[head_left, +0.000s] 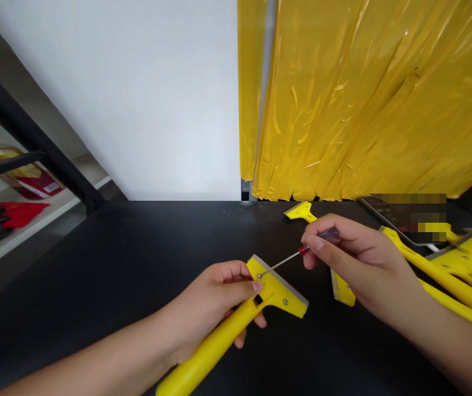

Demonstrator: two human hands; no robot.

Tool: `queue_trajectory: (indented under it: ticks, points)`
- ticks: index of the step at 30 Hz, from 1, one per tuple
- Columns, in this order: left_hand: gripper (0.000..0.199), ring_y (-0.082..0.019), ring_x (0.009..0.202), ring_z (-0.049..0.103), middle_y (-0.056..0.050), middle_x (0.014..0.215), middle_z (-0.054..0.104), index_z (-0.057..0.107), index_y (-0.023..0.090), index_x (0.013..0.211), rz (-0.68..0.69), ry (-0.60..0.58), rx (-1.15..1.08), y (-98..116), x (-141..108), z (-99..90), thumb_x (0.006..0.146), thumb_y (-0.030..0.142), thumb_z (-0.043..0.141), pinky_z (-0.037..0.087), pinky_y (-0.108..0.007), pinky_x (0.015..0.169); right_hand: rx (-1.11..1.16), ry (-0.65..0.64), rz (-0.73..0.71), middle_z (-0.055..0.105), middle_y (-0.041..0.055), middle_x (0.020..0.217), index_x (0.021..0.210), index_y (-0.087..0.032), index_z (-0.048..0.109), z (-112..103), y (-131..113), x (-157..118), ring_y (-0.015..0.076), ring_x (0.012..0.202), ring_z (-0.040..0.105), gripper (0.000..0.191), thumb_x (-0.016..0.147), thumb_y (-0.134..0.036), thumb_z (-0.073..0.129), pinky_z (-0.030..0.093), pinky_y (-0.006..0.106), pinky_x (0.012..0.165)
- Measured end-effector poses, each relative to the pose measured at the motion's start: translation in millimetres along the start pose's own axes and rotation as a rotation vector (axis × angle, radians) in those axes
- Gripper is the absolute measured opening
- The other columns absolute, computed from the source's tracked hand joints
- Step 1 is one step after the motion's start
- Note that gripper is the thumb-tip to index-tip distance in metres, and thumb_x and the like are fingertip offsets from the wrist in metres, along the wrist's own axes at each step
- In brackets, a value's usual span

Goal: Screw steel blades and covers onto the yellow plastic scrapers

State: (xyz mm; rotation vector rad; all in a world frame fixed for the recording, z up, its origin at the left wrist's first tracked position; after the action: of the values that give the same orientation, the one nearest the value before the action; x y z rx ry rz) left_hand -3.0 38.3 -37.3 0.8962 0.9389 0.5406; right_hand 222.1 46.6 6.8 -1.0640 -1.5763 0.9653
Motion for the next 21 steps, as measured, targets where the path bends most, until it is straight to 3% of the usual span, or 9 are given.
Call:
queue_trajectory:
  ticks: [21]
  points:
    - [0.02,-0.017,0.073,0.071,-0.012,0.101,0.075,0.066,0.014,0.107,-0.016,-0.029,0.02,-2.0,0.6,-2.2,0.094,0.029,0.07,0.053,-0.016,0.043,-0.043,-0.022,0.028,0.072,-0.0038,0.077,0.097,-0.029,0.072,0.4,3.4,-2.5,0.0094,0.074,0.067,0.014,0.099,-0.043,0.072,0.053,0.017,0.071]
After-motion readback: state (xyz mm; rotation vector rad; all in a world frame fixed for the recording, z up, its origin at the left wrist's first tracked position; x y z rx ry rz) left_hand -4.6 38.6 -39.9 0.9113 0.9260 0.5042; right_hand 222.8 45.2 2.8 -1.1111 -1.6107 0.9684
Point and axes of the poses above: each hand's wrist, its own x-axis towards the middle knuckle, its own z-axis out of the palm, y = z × x, the point moved 3 cm from there along x, towards the middle knuckle
